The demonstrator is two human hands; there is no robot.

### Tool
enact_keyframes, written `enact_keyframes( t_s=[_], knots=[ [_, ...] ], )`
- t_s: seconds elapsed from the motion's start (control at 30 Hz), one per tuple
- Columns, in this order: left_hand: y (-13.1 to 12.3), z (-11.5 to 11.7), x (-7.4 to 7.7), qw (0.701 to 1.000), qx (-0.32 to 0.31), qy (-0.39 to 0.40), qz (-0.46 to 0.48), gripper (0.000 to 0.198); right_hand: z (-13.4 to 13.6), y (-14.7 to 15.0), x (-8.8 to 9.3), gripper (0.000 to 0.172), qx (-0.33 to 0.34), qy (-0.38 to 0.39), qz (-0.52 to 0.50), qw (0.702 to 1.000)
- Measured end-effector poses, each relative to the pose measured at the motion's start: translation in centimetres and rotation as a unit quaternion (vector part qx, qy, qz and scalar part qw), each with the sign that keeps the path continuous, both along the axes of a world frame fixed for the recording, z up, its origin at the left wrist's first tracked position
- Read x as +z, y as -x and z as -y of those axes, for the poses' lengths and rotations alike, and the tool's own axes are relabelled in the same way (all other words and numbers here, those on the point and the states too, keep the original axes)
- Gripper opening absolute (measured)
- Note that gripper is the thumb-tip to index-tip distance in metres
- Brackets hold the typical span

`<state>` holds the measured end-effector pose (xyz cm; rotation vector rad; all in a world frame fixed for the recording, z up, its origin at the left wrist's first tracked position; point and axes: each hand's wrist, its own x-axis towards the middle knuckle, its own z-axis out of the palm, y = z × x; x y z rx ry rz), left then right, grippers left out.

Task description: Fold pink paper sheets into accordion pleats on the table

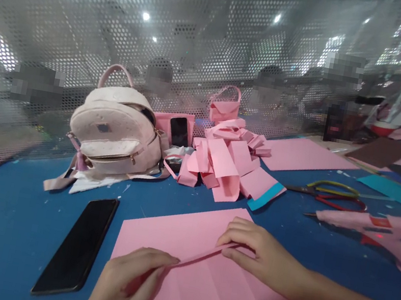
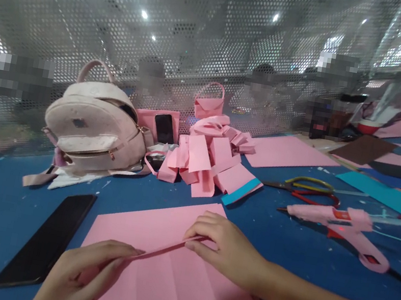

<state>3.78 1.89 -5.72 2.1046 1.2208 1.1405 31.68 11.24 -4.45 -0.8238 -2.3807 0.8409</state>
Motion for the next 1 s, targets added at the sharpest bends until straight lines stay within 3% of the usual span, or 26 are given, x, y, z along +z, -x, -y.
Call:
enact_keyframes(
  t_s=[0.53,0.73,1.0],
  knots=[
    [-0.4,0.1,0.1,0.999,0.015,0.043,0.029,0.020,0.3,0.1,-0.2,0.048,-0.015,-0.012,0.040,0.999],
    [-0.5,0.1,-0.6,0.993,-0.010,0.103,0.050,0.022,0.6,0.1,0.0,0.045,0.025,-0.030,0.029,0.999],
    [-0.5,0.1,-0.7,0.992,-0.004,0.108,0.060,0.019,0.7,0.1,0.0,0.040,0.051,-0.018,0.036,0.998]
  ],
)
